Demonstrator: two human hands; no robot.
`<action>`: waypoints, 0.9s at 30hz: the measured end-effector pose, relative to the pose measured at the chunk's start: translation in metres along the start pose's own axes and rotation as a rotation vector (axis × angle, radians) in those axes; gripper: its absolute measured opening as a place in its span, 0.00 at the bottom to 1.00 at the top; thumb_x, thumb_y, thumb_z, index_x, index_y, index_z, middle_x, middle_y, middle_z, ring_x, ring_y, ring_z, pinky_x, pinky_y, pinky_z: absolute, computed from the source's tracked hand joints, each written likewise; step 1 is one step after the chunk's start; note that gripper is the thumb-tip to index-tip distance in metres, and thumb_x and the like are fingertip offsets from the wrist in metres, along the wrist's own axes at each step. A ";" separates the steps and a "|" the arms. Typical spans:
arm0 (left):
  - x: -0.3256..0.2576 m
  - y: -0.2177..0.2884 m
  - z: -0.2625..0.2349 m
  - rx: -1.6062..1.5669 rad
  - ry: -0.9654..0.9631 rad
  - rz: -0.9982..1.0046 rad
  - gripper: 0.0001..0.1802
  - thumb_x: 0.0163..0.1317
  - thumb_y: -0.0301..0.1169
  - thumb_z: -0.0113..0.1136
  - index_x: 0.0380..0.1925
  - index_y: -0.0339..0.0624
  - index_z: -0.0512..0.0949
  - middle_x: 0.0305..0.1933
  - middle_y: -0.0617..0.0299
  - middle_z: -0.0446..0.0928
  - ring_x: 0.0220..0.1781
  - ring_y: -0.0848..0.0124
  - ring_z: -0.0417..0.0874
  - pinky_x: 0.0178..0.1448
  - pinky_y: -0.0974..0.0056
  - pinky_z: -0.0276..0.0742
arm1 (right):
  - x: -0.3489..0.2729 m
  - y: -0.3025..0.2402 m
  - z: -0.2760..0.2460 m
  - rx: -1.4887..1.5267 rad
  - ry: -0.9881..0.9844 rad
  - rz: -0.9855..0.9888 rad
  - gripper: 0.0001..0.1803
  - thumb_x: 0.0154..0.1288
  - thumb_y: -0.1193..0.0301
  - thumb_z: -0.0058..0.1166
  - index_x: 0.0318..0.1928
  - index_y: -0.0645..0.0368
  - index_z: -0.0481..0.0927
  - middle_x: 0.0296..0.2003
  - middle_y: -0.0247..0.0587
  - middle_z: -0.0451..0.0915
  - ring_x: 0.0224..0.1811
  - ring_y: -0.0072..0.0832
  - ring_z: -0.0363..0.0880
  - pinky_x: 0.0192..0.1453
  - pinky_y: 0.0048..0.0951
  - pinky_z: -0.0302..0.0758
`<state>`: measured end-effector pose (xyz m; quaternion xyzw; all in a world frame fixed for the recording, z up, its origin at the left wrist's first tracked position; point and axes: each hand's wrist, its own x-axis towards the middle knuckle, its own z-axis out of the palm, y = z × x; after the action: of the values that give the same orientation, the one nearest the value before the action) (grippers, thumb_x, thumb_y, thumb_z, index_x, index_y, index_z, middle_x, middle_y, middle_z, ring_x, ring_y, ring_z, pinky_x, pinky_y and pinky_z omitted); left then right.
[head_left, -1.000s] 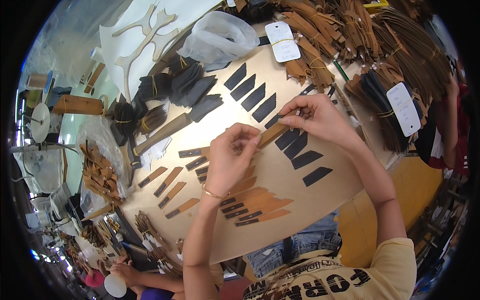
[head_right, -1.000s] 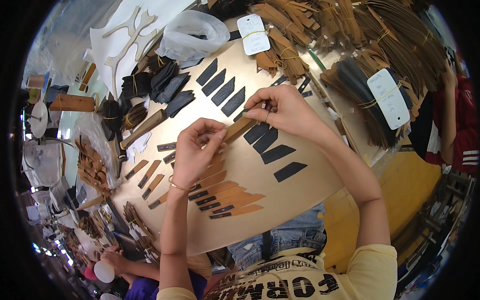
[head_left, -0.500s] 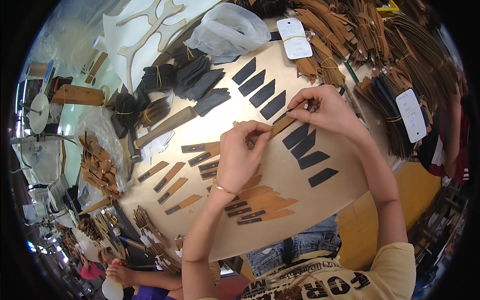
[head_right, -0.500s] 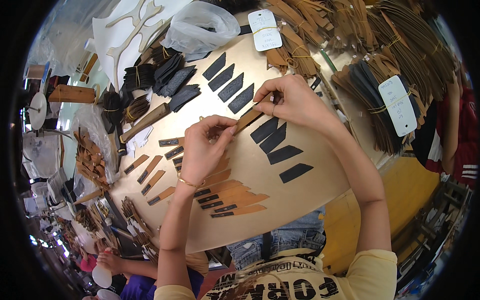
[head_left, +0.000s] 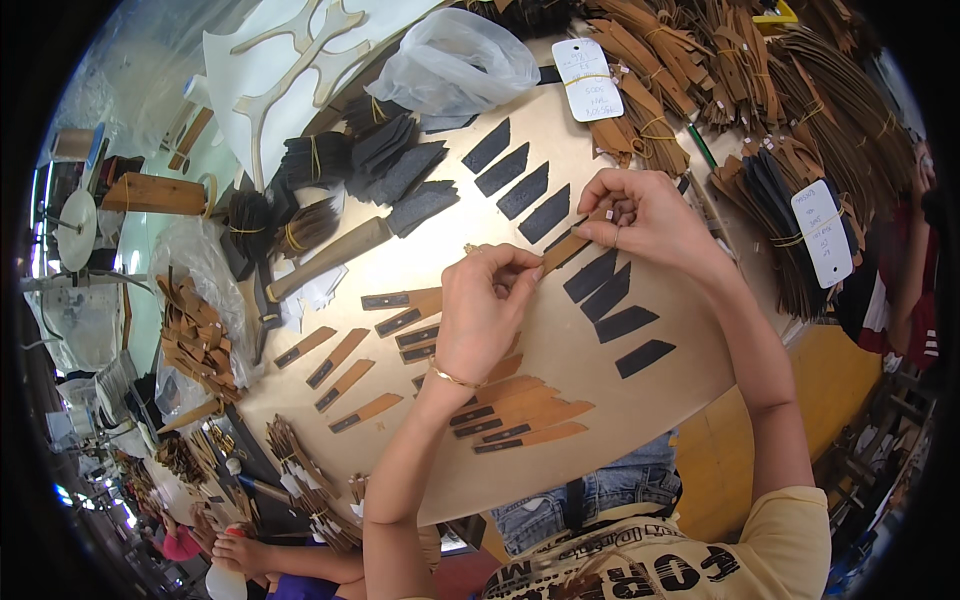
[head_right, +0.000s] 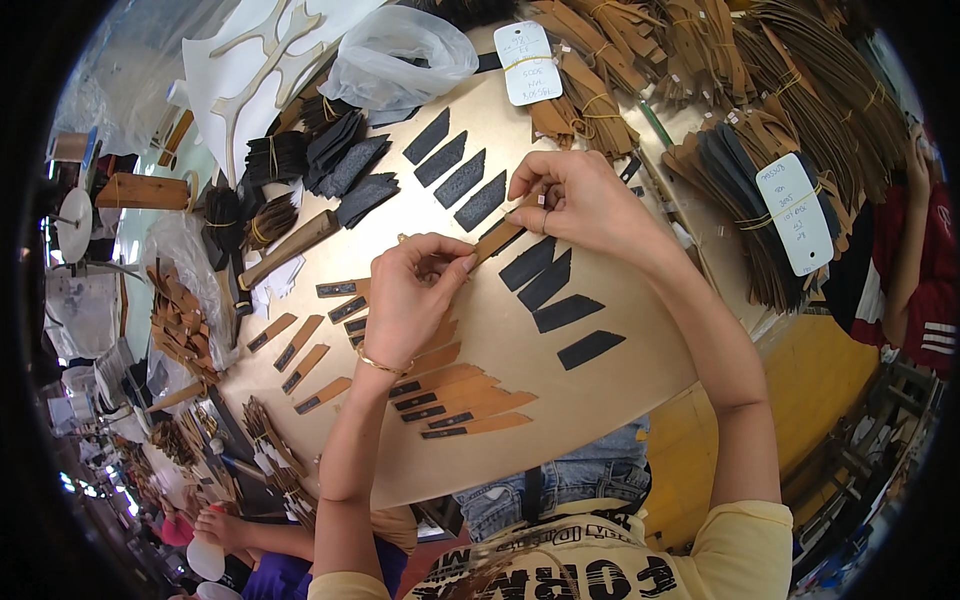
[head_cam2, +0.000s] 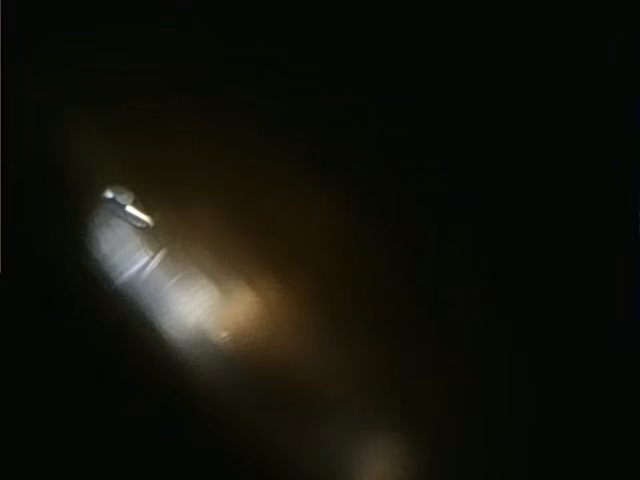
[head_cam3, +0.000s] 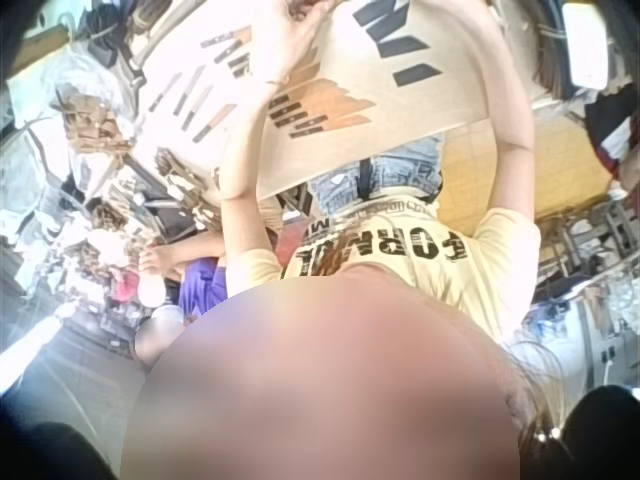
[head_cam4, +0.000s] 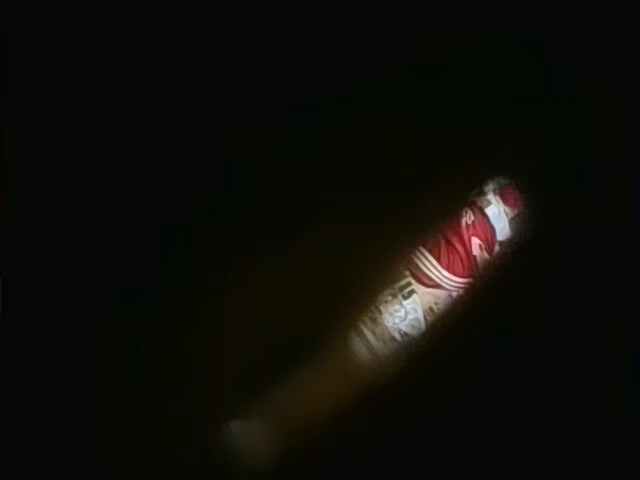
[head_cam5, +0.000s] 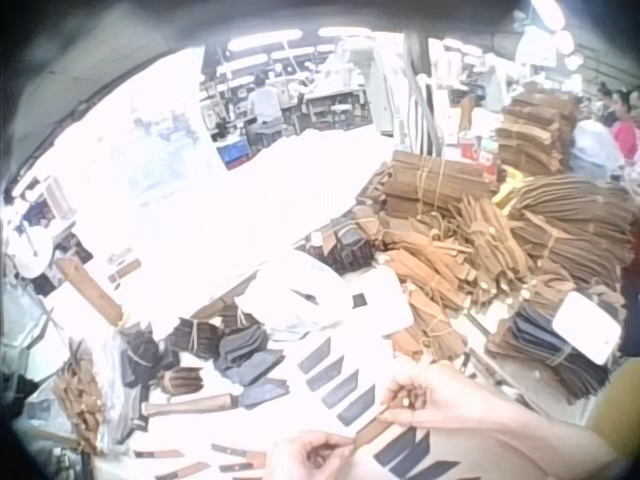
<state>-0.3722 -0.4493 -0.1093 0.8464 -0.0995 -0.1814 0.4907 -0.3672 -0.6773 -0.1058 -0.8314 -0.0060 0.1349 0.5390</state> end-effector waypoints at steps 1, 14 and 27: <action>0.000 0.000 0.000 0.005 0.008 0.021 0.06 0.62 0.25 0.67 0.35 0.33 0.86 0.26 0.62 0.83 0.25 0.82 0.79 0.27 0.75 0.71 | 0.000 0.001 0.000 0.013 -0.001 0.004 0.09 0.57 0.73 0.69 0.35 0.61 0.81 0.26 0.22 0.76 0.24 0.07 0.67 0.28 0.13 0.65; -0.001 0.003 0.005 0.022 0.045 0.086 0.08 0.58 0.19 0.63 0.38 0.33 0.86 0.29 0.51 0.79 0.27 0.65 0.80 0.35 0.64 0.75 | 0.001 0.000 0.001 0.019 0.009 -0.011 0.10 0.55 0.75 0.68 0.34 0.64 0.79 0.25 0.32 0.79 0.26 0.15 0.74 0.30 0.20 0.72; -0.010 0.012 0.023 0.494 0.060 0.252 0.10 0.61 0.20 0.59 0.42 0.34 0.84 0.39 0.47 0.77 0.33 0.52 0.82 0.38 0.56 0.81 | -0.006 -0.003 0.002 0.023 0.053 -0.008 0.11 0.58 0.76 0.67 0.36 0.60 0.76 0.27 0.23 0.74 0.25 0.07 0.68 0.28 0.14 0.65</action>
<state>-0.3908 -0.4704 -0.1068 0.9263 -0.2307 -0.0640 0.2908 -0.3725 -0.6751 -0.1026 -0.8285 0.0065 0.1105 0.5489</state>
